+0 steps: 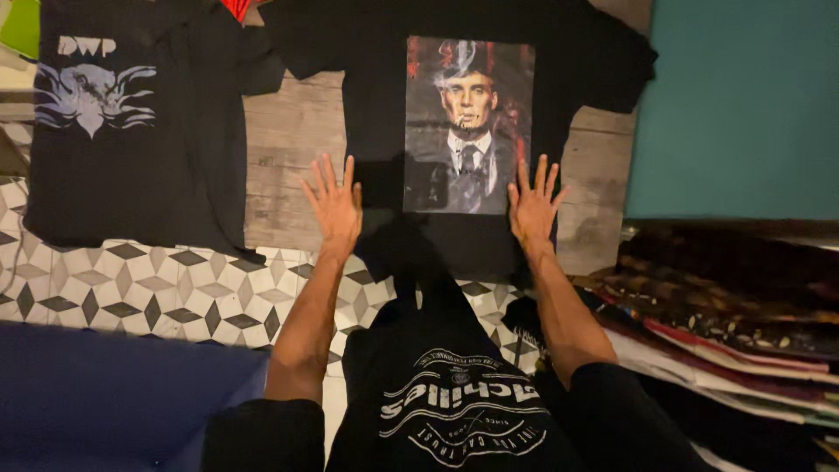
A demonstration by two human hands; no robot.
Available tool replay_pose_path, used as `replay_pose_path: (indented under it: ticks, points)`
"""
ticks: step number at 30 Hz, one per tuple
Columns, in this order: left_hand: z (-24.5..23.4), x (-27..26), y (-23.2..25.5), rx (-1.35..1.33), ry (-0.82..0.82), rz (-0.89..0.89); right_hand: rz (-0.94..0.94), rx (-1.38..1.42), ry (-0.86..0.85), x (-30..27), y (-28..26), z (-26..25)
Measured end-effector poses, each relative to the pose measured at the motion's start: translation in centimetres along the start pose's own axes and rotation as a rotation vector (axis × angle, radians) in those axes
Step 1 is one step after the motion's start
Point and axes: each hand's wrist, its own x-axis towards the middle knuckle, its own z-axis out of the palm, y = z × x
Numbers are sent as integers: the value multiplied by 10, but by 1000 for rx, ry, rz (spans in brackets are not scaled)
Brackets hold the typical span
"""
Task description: The person lays out two black t-shirts on a wooden surface, smooths them, and places each on a plastic hanger. The first shirt is hung on a blue hanger and placed on a clothing rack. The second shirt is hung on a green hanger and also placed on the rack.
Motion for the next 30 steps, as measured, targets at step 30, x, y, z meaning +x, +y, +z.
replay_pose_path:
  ticks: [30]
  points:
    - [20, -124, 17, -237, 300, -190, -22, -10, 70, -150, 62, 14]
